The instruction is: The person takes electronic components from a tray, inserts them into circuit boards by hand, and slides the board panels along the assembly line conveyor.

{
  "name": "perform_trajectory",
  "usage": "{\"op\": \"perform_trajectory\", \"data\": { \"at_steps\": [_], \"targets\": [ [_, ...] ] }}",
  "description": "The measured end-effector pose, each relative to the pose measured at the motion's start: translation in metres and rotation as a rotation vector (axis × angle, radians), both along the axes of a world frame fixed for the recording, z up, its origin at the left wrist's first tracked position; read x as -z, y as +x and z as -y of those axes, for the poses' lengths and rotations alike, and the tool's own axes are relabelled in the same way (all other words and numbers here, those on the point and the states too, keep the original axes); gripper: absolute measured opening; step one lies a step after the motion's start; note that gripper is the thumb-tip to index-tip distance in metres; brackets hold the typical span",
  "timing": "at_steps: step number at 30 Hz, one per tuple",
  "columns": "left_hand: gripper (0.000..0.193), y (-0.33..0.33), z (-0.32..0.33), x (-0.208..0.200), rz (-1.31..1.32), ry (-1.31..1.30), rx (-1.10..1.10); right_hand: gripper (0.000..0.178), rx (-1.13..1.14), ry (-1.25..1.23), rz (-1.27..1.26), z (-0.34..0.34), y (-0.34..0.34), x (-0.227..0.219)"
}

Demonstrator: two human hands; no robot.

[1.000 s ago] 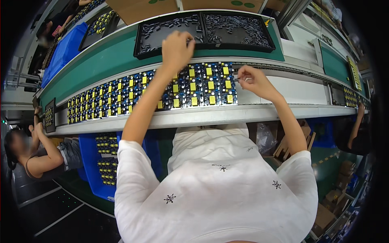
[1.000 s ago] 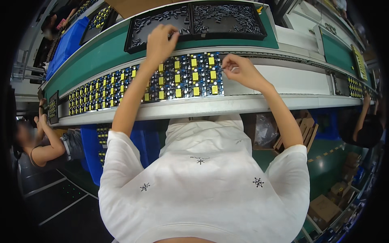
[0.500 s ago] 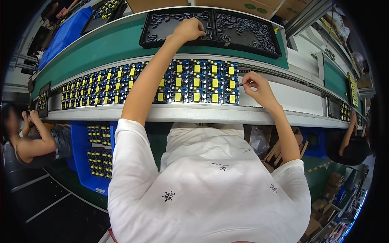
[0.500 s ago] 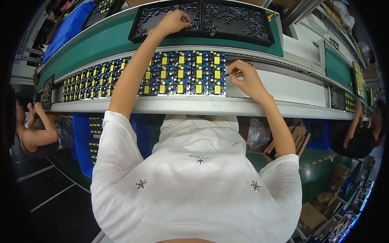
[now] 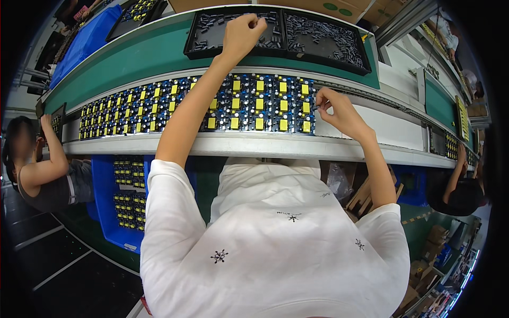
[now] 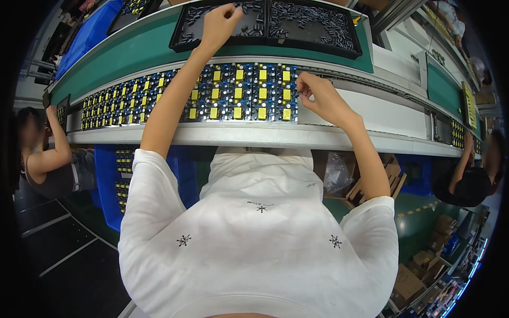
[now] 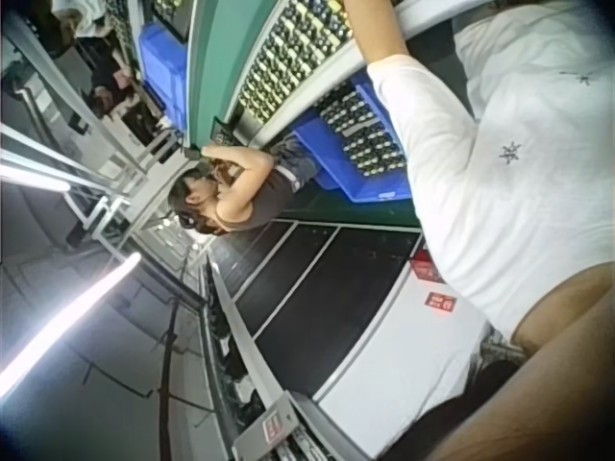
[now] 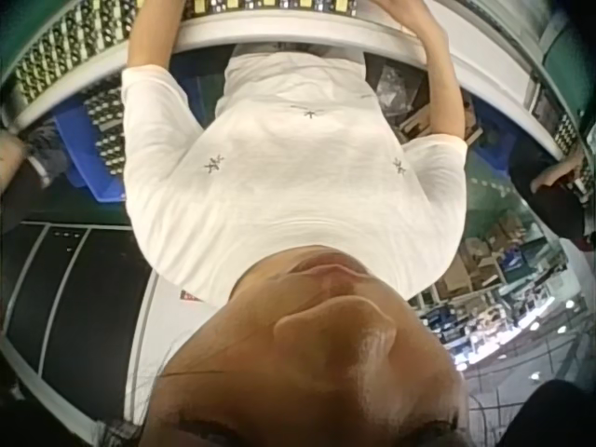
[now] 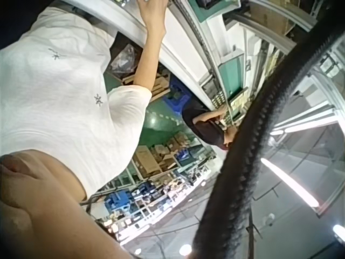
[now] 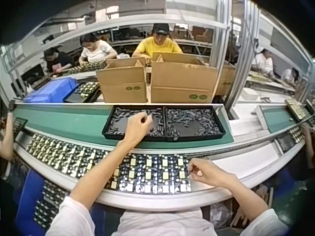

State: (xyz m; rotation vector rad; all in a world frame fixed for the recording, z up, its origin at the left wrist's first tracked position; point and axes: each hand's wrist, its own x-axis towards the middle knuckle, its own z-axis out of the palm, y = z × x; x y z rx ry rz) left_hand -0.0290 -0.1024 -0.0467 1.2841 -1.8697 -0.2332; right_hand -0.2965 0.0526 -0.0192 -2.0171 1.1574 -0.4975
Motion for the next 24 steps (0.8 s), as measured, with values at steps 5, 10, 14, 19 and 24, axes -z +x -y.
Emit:
{"op": "perform_trajectory", "data": {
  "at_steps": [5,10,14,19,24],
  "targets": [
    [0.027,-0.011,-0.042,-0.033,-0.393,0.133,0.114,0.017,-0.017,0.031,0.008,0.005,-0.005,0.002],
    [0.018,0.002,-0.081,-0.043,-0.254,0.310,0.171,0.016,-0.033,0.050,0.030,0.009,-0.006,0.005],
    [0.016,0.001,-0.105,-0.040,-0.320,0.361,0.191,0.016,-0.068,0.048,0.013,0.012,-0.008,0.004],
    [0.012,-0.002,-0.129,-0.037,-0.317,0.450,0.245,0.015,-0.044,0.015,0.002,0.007,-0.004,0.004],
    [0.011,-0.005,-0.139,-0.031,-0.259,0.442,0.292,0.015,-0.044,0.024,0.029,0.009,-0.007,0.006]
  ]
}}
